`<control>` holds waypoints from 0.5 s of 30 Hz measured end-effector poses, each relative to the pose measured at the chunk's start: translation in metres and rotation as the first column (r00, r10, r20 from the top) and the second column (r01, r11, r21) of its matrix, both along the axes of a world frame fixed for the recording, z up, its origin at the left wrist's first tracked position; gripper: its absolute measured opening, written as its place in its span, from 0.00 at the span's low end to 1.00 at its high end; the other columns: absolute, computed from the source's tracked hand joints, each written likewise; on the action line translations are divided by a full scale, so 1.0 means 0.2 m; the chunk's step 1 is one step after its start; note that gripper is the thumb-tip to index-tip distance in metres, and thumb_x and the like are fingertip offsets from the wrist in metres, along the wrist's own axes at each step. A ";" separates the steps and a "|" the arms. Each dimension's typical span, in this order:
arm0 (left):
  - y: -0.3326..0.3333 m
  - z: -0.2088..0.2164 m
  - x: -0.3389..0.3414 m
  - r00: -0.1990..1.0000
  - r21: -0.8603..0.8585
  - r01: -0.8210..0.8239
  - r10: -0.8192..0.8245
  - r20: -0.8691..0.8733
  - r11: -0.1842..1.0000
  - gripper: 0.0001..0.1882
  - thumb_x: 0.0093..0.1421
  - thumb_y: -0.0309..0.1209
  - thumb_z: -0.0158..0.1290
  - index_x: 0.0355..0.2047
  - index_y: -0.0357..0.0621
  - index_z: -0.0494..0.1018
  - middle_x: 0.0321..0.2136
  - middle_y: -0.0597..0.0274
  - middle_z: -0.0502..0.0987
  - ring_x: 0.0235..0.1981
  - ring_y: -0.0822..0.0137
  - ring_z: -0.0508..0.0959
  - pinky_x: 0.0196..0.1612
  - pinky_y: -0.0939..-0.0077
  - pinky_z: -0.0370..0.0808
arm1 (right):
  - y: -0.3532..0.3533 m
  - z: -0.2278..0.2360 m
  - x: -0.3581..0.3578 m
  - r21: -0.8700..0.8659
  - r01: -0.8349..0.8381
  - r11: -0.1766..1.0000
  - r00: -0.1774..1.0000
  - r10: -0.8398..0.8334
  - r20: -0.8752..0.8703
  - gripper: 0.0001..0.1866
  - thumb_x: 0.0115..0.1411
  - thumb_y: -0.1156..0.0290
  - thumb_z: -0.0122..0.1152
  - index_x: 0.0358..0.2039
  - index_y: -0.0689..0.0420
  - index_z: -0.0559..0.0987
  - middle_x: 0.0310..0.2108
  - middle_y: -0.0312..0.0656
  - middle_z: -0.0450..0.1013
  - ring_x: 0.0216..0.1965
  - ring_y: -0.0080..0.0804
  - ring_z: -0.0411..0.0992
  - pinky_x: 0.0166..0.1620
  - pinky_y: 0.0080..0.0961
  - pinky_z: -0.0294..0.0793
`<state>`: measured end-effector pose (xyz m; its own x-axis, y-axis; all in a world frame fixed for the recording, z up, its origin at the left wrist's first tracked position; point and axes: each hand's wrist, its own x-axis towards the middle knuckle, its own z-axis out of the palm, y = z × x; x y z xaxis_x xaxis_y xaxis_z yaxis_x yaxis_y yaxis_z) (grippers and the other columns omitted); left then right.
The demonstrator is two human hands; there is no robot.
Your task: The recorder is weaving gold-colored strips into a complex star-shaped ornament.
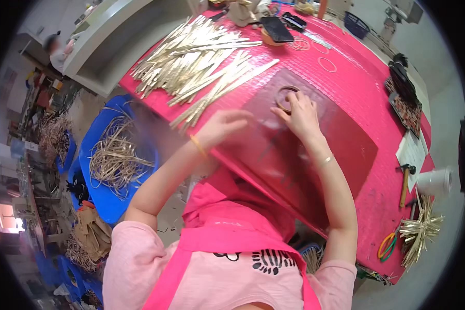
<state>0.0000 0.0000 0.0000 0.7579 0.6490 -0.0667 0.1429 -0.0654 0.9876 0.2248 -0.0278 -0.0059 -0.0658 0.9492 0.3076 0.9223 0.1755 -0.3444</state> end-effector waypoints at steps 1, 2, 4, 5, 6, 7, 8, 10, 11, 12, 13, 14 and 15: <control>0.04 -0.03 0.04 0.988 0.039 -0.150 0.151 -0.024 0.988 0.15 0.52 0.34 0.49 0.41 0.47 0.69 0.33 0.60 0.73 0.35 0.75 0.70 0.41 0.82 0.63 | 0.05 -0.03 0.03 -0.007 0.093 0.996 0.990 -0.092 0.108 0.20 0.42 0.57 0.58 0.32 0.57 0.69 0.38 0.46 0.66 0.39 0.40 0.64 0.40 0.38 0.61; 0.09 -0.06 0.09 0.954 0.077 -0.292 0.296 -0.043 0.953 0.15 0.51 0.32 0.48 0.41 0.45 0.69 0.31 0.60 0.73 0.32 0.76 0.69 0.37 0.77 0.66 | 0.08 -0.07 0.07 -0.003 0.188 0.982 0.959 -0.183 0.216 0.20 0.42 0.56 0.59 0.30 0.57 0.68 0.36 0.45 0.66 0.39 0.40 0.64 0.39 0.38 0.61; 0.29 -0.02 -0.05 0.937 0.263 -0.267 0.313 -0.154 0.927 0.14 0.50 0.31 0.48 0.39 0.43 0.69 0.31 0.58 0.73 0.31 0.73 0.70 0.36 0.75 0.67 | 0.12 -0.12 -0.06 0.023 0.158 0.987 0.982 -0.159 0.106 0.10 0.46 0.65 0.51 0.21 0.59 0.70 0.22 0.47 0.69 0.28 0.43 0.68 0.31 0.39 0.64; 0.37 -0.04 0.02 0.900 0.445 -0.296 0.403 -0.167 0.845 0.14 0.49 0.31 0.49 0.36 0.41 0.70 0.30 0.57 0.73 0.30 0.70 0.71 0.35 0.72 0.68 | 0.09 -0.12 0.00 0.096 0.129 0.987 0.988 -0.136 0.071 0.08 0.46 0.68 0.48 0.18 0.60 0.70 0.17 0.48 0.68 0.24 0.45 0.68 0.29 0.40 0.65; 0.46 -0.10 0.08 0.899 0.436 -0.313 0.412 -0.150 0.843 0.14 0.49 0.31 0.49 0.36 0.41 0.70 0.30 0.57 0.73 0.30 0.70 0.71 0.35 0.72 0.68 | 0.06 -0.07 0.05 -0.062 0.169 0.984 0.983 -0.163 0.085 0.08 0.45 0.68 0.50 0.18 0.60 0.69 0.19 0.49 0.68 0.25 0.45 0.68 0.29 0.39 0.65; 0.53 -0.17 0.12 0.842 0.666 -0.306 0.520 -0.145 0.680 0.12 0.48 0.32 0.49 0.33 0.39 0.70 0.29 0.55 0.73 0.30 0.66 0.72 0.35 0.71 0.68 | 0.00 -0.04 0.09 -0.098 0.129 0.987 0.991 -0.124 0.057 0.10 0.43 0.68 0.54 0.19 0.61 0.68 0.21 0.49 0.68 0.26 0.45 0.67 0.29 0.39 0.65; 0.58 -0.21 0.15 0.780 0.845 -0.253 0.616 -0.109 0.471 0.11 0.47 0.32 0.50 0.30 0.38 0.71 0.27 0.53 0.72 0.30 0.62 0.73 0.35 0.69 0.68 | -0.08 0.01 0.13 -0.163 0.147 0.976 0.985 -0.129 0.113 0.12 0.41 0.67 0.58 0.20 0.60 0.67 0.23 0.47 0.67 0.27 0.45 0.66 0.30 0.38 0.65; 0.64 -0.25 0.18 0.714 0.857 -0.218 0.675 -0.186 0.467 0.10 0.47 0.33 0.50 0.27 0.38 0.70 0.27 0.53 0.72 0.29 0.60 0.73 0.35 0.67 0.69 | -0.20 0.11 0.15 -0.112 0.164 0.980 0.973 -0.142 0.180 0.13 0.40 0.68 0.61 0.23 0.61 0.69 0.21 0.44 0.66 0.25 0.42 0.66 0.29 0.32 0.65; 0.67 -0.27 0.21 0.638 0.872 -0.177 0.728 -0.252 0.456 0.10 0.46 0.33 0.51 0.24 0.39 0.70 0.26 0.53 0.72 0.29 0.57 0.72 0.34 0.66 0.69 | -0.24 0.14 0.14 -0.120 0.171 0.978 0.972 -0.147 0.184 0.13 0.40 0.68 0.61 0.23 0.61 0.69 0.21 0.44 0.66 0.25 0.42 0.66 0.29 0.32 0.65; 0.71 -0.26 0.21 0.656 0.791 -0.169 0.666 -0.355 0.588 0.09 0.46 0.33 0.51 0.23 0.39 0.70 0.23 0.53 0.73 0.27 0.57 0.73 0.32 0.66 0.69 | -0.27 0.17 0.11 -0.171 0.164 0.971 0.986 -0.162 0.030 0.12 0.41 0.69 0.60 0.25 0.61 0.70 0.22 0.44 0.67 0.26 0.39 0.67 0.30 0.29 0.65; 0.71 -0.22 0.23 0.666 0.784 -0.157 0.650 -0.365 0.601 0.09 0.46 0.33 0.51 0.23 0.39 0.70 0.23 0.53 0.73 0.27 0.57 0.73 0.32 0.66 0.69 | -0.28 0.19 0.09 -0.224 0.156 0.962 0.974 -0.188 -0.127 0.12 0.42 0.70 0.59 0.26 0.62 0.71 0.22 0.44 0.68 0.26 0.37 0.67 0.31 0.26 0.65; 0.71 -0.18 0.23 0.705 0.702 -0.170 0.583 -0.403 0.691 0.09 0.45 0.33 0.51 0.22 0.38 0.70 0.22 0.54 0.73 0.25 0.58 0.73 0.31 0.68 0.69 | -0.26 0.20 0.03 -0.279 0.113 0.954 0.927 -0.203 -0.317 0.11 0.43 0.71 0.59 0.28 0.62 0.72 0.23 0.42 0.69 0.27 0.32 0.68 0.31 0.23 0.65; 0.69 -0.12 0.23 0.748 0.608 -0.173 0.505 -0.431 0.775 0.09 0.45 0.32 0.52 0.22 0.38 0.70 0.21 0.54 0.73 0.23 0.60 0.73 0.30 0.69 0.69 | -0.24 0.21 -0.04 -0.323 0.070 0.944 0.842 -0.229 -0.489 0.11 0.45 0.72 0.58 0.29 0.62 0.72 0.24 0.41 0.69 0.28 0.28 0.68 0.32 0.21 0.65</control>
<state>0.0456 0.1374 -0.0248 0.4117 0.9110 0.0236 0.7515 -0.3540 0.5567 0.2168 -0.0759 0.0366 0.1756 0.9841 -0.0250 0.6041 -0.1277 -0.7866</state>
